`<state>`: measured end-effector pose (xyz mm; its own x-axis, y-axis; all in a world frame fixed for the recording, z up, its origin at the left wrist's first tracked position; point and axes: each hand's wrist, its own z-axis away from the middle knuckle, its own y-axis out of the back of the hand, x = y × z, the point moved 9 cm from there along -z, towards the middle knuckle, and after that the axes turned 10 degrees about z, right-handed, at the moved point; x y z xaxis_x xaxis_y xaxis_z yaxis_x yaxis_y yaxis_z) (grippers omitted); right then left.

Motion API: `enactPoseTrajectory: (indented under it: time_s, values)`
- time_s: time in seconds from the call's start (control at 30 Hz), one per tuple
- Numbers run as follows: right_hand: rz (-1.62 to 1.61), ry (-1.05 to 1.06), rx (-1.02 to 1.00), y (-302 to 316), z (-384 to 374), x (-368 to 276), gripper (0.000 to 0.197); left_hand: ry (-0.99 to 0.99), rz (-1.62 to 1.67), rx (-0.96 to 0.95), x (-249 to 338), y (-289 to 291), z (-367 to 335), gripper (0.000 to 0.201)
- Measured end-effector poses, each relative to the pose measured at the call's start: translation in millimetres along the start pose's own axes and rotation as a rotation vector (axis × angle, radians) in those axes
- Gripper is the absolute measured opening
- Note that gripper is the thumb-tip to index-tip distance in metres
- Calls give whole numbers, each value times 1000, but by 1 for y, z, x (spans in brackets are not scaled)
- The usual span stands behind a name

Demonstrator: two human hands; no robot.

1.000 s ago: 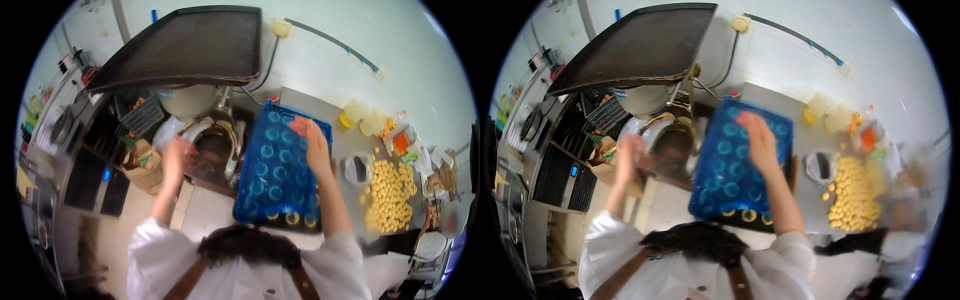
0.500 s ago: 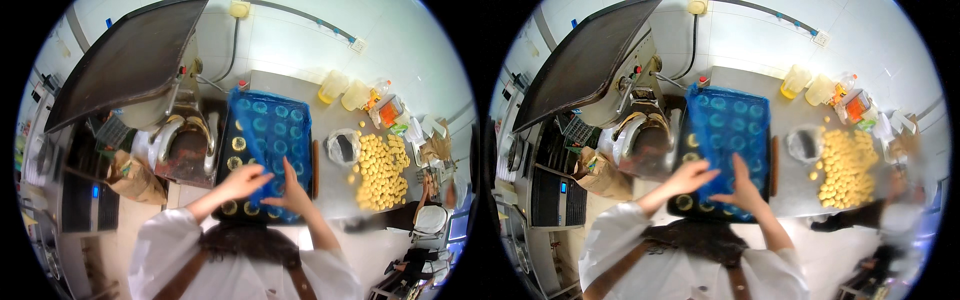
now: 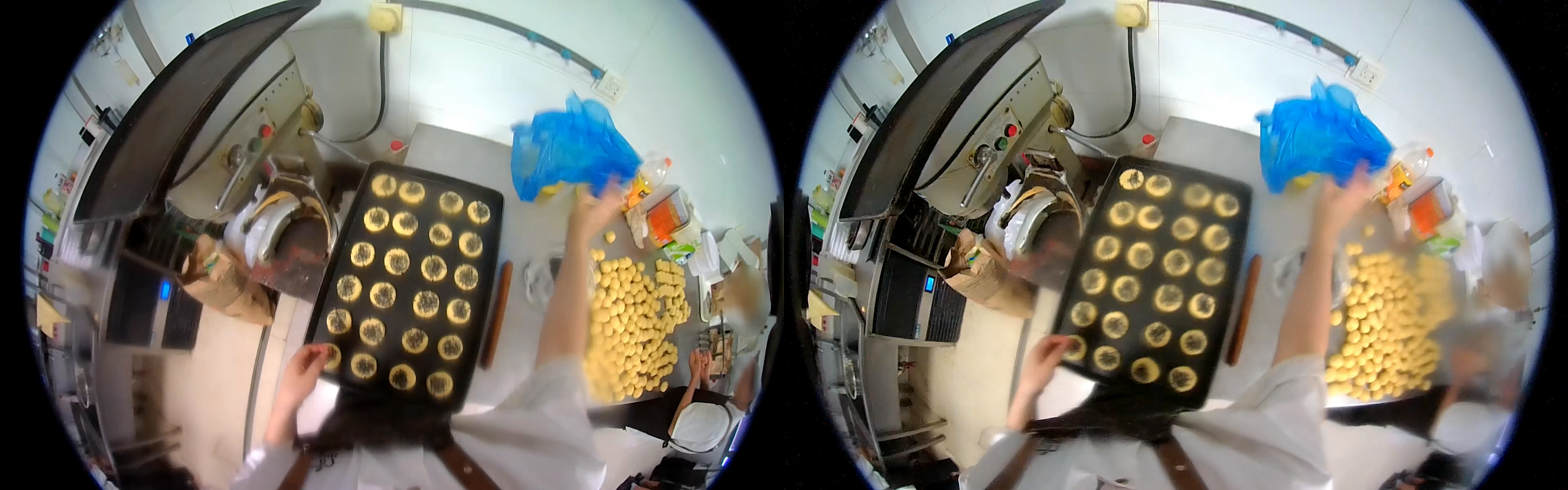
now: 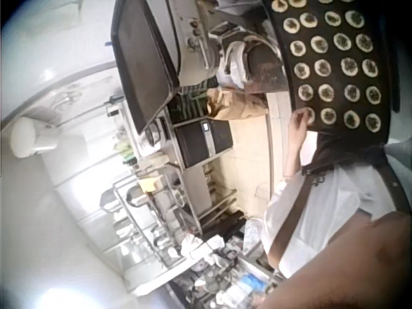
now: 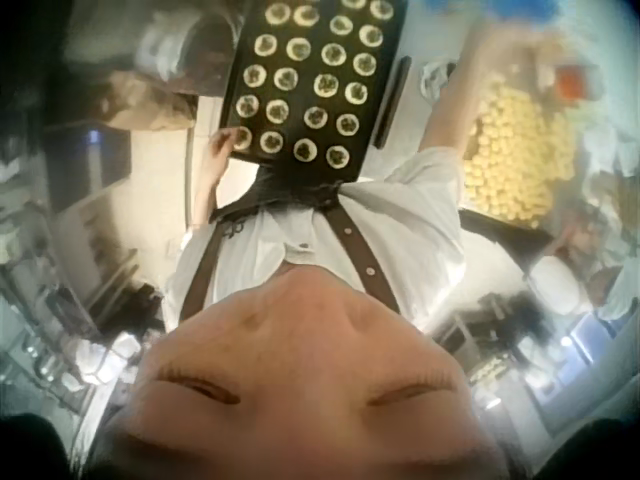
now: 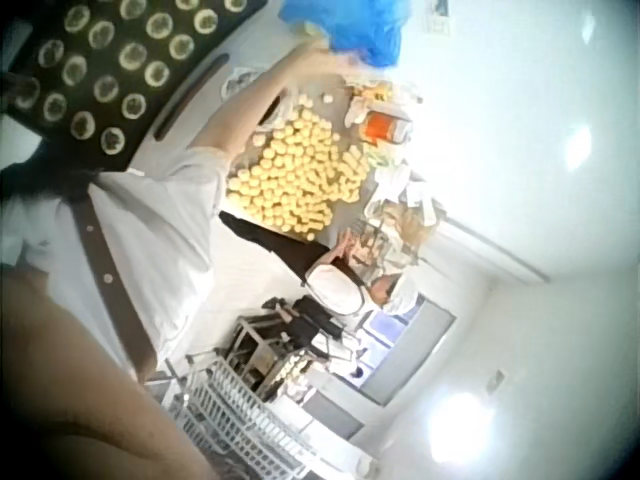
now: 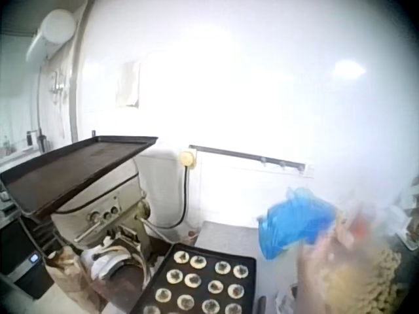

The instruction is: The person places black filling inside dough balls by hand, then places the filled pastries onto a baking tray. The person then uses a wooden tool to flatten the center of each pastry on the tray.

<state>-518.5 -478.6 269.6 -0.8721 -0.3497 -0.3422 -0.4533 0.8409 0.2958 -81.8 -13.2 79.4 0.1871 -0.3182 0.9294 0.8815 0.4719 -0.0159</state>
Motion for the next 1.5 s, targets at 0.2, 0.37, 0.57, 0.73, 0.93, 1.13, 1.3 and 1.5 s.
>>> enactPoseTrajectory:
  time_s: [0.2,0.37,0.57,0.73,0.93,1.13,1.3,1.5]
  values:
    - [395,49,-876,-95,152,63,47,93,107,-49,-16,-30,28,24]
    - [216,-170,-1557,-25,223,-2,36,73,90,-58,3,-41,19,22]
    - [229,-322,-1830,61,331,27,47,37,-17,-247,5,-74,5,19]
    - [-246,-784,-1686,101,292,7,39,24,-9,-380,5,-90,2,20]
    - [-784,-944,-1346,135,207,-69,24,-2,-47,-716,34,-153,-5,33]
    - [-1146,-777,-1042,123,194,-146,27,282,532,-754,75,-205,-2,48]
    - [-1094,-438,-908,145,179,-180,30,310,699,-587,66,-181,-21,39]
    - [-1073,-216,-997,149,186,-230,35,284,781,-359,49,-149,-37,32]
